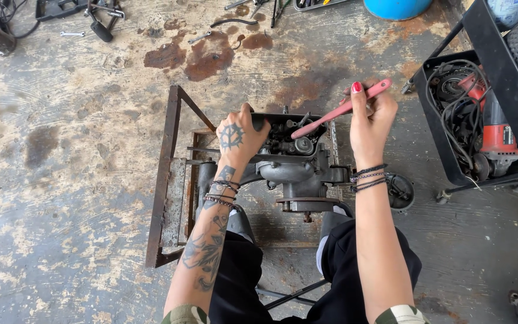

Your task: The person scrubs the surface of a metal engine part with a red brush, focusing on the intake manifold and cylinder head areas. They rotate the part to access different sides and continue scrubbing various surfaces.

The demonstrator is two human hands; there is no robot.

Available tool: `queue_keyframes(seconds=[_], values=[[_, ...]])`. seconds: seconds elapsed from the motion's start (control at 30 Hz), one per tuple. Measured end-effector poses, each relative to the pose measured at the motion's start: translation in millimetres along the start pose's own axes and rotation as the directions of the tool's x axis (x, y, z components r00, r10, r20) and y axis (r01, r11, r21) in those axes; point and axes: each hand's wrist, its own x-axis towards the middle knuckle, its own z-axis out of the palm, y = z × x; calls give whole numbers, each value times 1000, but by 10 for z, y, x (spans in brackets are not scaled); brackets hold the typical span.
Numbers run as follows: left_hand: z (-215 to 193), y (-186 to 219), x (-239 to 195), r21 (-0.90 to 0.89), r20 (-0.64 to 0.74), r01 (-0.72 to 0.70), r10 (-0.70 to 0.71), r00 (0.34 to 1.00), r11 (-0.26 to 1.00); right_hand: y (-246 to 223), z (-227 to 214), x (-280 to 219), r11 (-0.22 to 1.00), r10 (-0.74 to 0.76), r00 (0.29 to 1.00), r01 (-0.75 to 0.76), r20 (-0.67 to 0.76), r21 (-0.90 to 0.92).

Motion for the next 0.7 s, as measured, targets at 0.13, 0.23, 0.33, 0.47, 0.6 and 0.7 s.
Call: queue_keyframes(seconds=[0.13,0.23,0.33,0.47,0.6,0.7], values=[[7,-15,22,79,43,-13,10,999,997,18,-11,-4,1000,11,1000,-11,18,-9],[49,-32,32,108,51,-23,17,999,994,37,-9,-21,1000,24,1000,-24,18,-12],[41,-38,41,91,70,-48,42,997,995,8,17,-9,999,34,999,-34,15,-13],[108,-141,84,-47,101,-128,133,986,991,-42,30,8,999,33,999,-33,16,-8],[177,-232,130,-140,120,-174,191,974,975,-45,11,35,999,19,1000,-18,23,-29],[322,-302,162,-179,90,-202,220,971,963,-75,20,67,1000,7,1000,-7,13,-18]])
